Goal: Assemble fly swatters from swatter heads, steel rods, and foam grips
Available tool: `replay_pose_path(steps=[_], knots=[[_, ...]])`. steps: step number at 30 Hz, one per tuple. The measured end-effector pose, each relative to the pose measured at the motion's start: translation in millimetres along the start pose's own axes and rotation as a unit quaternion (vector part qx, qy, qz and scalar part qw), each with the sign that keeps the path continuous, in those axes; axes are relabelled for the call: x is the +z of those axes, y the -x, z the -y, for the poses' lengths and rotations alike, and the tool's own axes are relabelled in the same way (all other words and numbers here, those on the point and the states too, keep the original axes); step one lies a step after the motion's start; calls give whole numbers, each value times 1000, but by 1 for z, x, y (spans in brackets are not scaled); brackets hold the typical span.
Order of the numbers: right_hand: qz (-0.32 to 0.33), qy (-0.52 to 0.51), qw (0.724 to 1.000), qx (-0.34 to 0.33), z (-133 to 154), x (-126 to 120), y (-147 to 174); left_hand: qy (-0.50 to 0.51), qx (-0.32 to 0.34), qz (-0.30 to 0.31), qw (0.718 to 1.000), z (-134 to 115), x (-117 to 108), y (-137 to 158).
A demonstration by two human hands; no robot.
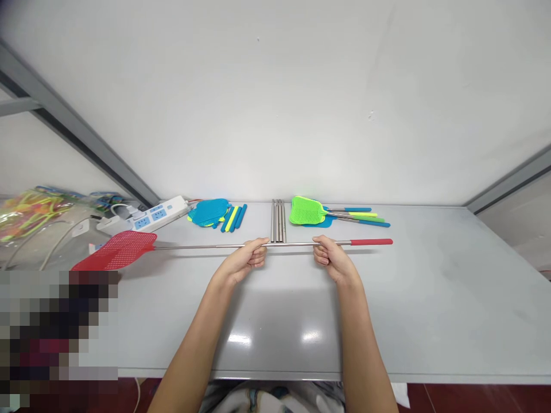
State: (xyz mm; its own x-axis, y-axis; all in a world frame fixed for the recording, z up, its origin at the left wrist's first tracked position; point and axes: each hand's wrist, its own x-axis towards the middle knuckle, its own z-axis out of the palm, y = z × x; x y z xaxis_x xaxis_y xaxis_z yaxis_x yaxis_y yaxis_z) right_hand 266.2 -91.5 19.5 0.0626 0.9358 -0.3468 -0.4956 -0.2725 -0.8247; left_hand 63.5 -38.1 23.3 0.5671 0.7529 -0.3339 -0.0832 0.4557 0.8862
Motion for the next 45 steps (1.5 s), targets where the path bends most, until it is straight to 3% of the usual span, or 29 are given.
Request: replay_pose_path(steps=[9, 16, 45], knots=[[-2, -2, 999, -36, 2, 8, 4, 3, 14, -7, 1000, -4, 1, 2], [7, 7, 1000, -1, 4, 4, 4, -1, -13, 17, 1000, -5, -2, 3], [15, 11, 1000, -12, 6, -3, 6, -37, -5, 13, 999, -13, -17, 11]])
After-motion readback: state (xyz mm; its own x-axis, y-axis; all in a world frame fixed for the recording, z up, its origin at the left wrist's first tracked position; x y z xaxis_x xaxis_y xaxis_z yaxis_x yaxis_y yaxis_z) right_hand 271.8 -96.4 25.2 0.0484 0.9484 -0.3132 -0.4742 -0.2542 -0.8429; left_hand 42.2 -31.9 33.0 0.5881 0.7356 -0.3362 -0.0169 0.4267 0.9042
